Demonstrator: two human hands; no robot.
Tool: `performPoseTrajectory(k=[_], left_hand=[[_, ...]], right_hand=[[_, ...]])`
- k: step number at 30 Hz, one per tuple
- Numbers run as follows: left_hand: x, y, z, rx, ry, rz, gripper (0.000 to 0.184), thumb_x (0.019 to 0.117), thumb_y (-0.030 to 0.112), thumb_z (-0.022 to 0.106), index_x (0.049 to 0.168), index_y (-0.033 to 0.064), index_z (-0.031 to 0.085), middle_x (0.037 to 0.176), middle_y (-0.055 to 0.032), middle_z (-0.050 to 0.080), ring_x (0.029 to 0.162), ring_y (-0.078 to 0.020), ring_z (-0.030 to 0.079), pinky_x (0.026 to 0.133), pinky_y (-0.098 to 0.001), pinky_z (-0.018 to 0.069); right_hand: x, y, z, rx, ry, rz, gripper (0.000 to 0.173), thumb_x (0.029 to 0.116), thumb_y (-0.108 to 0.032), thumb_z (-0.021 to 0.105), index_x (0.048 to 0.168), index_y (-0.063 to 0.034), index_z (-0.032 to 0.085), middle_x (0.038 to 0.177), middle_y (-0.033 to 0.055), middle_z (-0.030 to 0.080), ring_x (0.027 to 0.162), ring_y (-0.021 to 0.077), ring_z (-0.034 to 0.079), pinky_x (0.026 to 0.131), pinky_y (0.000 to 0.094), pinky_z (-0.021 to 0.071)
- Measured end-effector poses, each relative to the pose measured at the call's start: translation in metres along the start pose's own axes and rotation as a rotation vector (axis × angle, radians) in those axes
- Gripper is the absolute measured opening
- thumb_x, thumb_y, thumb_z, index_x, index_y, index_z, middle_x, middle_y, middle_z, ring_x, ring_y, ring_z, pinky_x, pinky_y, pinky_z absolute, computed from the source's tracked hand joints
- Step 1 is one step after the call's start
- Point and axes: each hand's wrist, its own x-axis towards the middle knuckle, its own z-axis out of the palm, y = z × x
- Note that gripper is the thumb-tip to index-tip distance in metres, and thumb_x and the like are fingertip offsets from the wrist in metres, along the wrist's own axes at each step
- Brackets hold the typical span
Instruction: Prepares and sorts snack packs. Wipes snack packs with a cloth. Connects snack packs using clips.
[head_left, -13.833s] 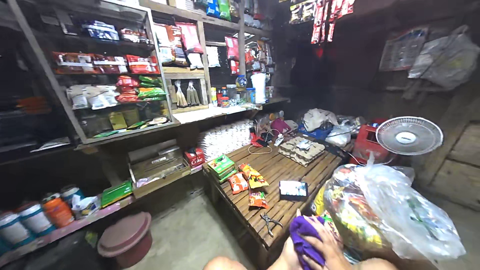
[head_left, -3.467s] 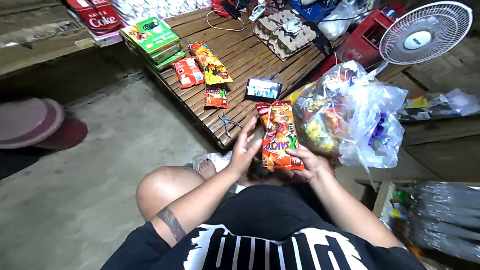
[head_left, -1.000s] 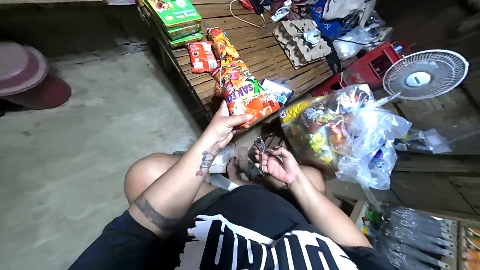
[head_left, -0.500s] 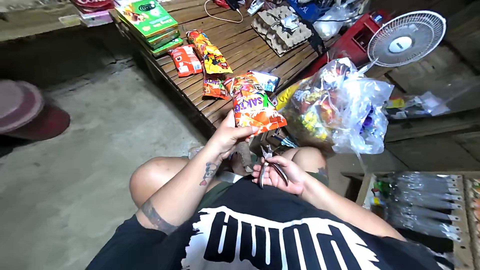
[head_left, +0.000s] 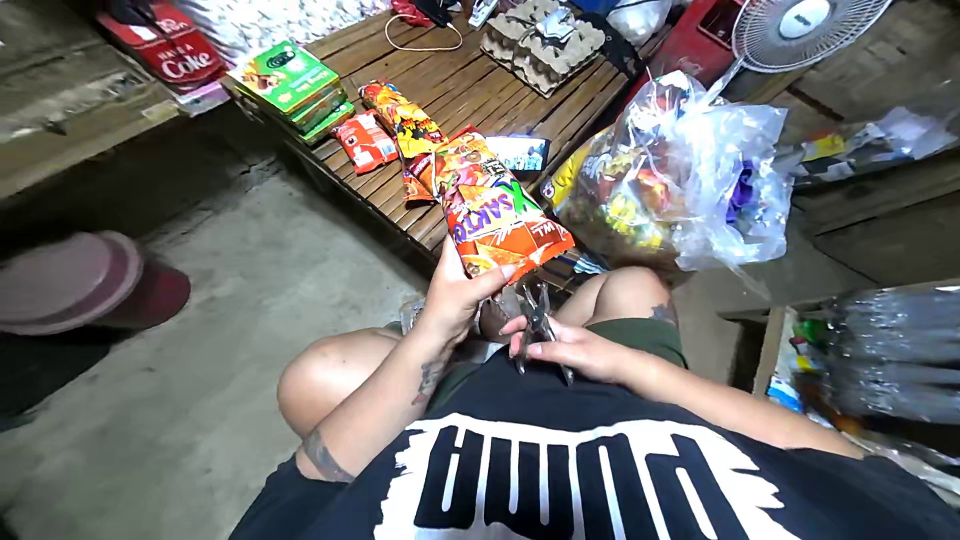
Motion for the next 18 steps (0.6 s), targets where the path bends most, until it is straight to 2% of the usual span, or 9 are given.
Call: performPoseTrajectory(k=[4,6,7,9,10,13,15,18], left_hand=[[-0.001,-0.002,0.000,0.067,0.002,0.068,0.085,0.0790,-0.004,0.075,0.147,0.0135,0.029,0.116,-0.0083,0.067,0.091,-0.0158,0.070,0.074,-0.0300,0.0609],[0.000,-0.002,0.000,0.061,0.001,0.074,0.084,0.0787,-0.004,0.076,0.147,0.0136,0.030,0.114,-0.0084,0.067,0.087,-0.0149,0.070,0.070,-0.0283,0.0603],[-0.001,-0.001,0.001,0.028,0.004,0.059,0.083,0.0791,-0.004,0.076,0.146,0.0140,0.031,0.112,-0.0086,0.068,0.083,-0.0138,0.069,0.067,-0.0262,0.0588],[-0.002,0.001,0.002,-0.123,0.007,-0.015,0.071,0.0824,-0.006,0.072,0.140,0.0144,0.037,0.107,-0.0091,0.068,0.074,-0.0114,0.066,0.061,-0.0222,0.0557],[-0.003,0.001,0.002,-0.225,0.011,-0.071,0.062,0.0849,-0.008,0.069,0.136,0.0144,0.042,0.104,-0.0088,0.069,0.073,-0.0102,0.066,0.061,-0.0208,0.0556],[-0.003,-0.003,0.002,-0.504,0.021,-0.272,0.028,0.0904,-0.006,0.062,0.114,0.0090,0.058,0.087,-0.0080,0.068,0.065,-0.0078,0.065,0.059,-0.0184,0.0559],[-0.001,-0.009,0.002,-0.614,-0.017,-0.382,0.017,0.0912,-0.003,0.062,0.105,0.0057,0.062,0.081,-0.0086,0.067,0.061,-0.0080,0.065,0.058,-0.0176,0.0557],[-0.002,-0.011,0.005,-0.700,-0.033,-0.469,0.007,0.0928,-0.001,0.059,0.096,0.0036,0.063,0.077,-0.0085,0.066,0.060,-0.0081,0.065,0.057,-0.0164,0.0555]], right_hand=[[-0.004,-0.004,0.008,-0.155,0.048,-0.082,0.039,0.1006,-0.020,0.055,0.131,0.0037,0.050,0.109,-0.0011,0.064,0.100,-0.0002,0.061,0.090,0.0209,0.0518],[-0.006,-0.003,0.010,-0.117,0.221,-0.191,0.027,0.1011,-0.013,0.052,0.122,0.0027,0.054,0.109,-0.0008,0.065,0.101,0.0029,0.064,0.092,0.0252,0.0550],[-0.005,-0.001,0.008,-0.065,0.331,-0.248,0.020,0.1007,-0.010,0.051,0.118,-0.0008,0.056,0.108,-0.0015,0.067,0.100,0.0053,0.066,0.090,0.0281,0.0565],[-0.002,-0.001,0.000,0.015,0.522,-0.329,0.016,0.1003,-0.008,0.051,0.113,-0.0045,0.061,0.107,0.0019,0.070,0.102,0.0132,0.068,0.093,0.0364,0.0572],[-0.001,-0.004,-0.003,0.009,0.603,-0.360,0.016,0.1000,-0.008,0.052,0.111,-0.0054,0.063,0.106,0.0027,0.071,0.102,0.0146,0.068,0.093,0.0372,0.0574],[0.004,-0.025,-0.007,-0.247,0.700,-0.459,0.020,0.0973,-0.009,0.059,0.115,-0.0072,0.068,0.110,-0.0016,0.069,0.100,0.0061,0.066,0.089,0.0269,0.0569],[0.010,-0.037,-0.012,-0.529,0.694,-0.543,0.026,0.0945,-0.010,0.065,0.119,-0.0018,0.070,0.111,0.0038,0.064,0.100,0.0052,0.063,0.086,0.0216,0.0561],[0.020,-0.046,-0.019,-0.818,0.715,-0.683,0.024,0.0927,-0.011,0.068,0.115,-0.0045,0.074,0.105,0.0068,0.064,0.101,0.0108,0.060,0.090,0.0258,0.0521]])
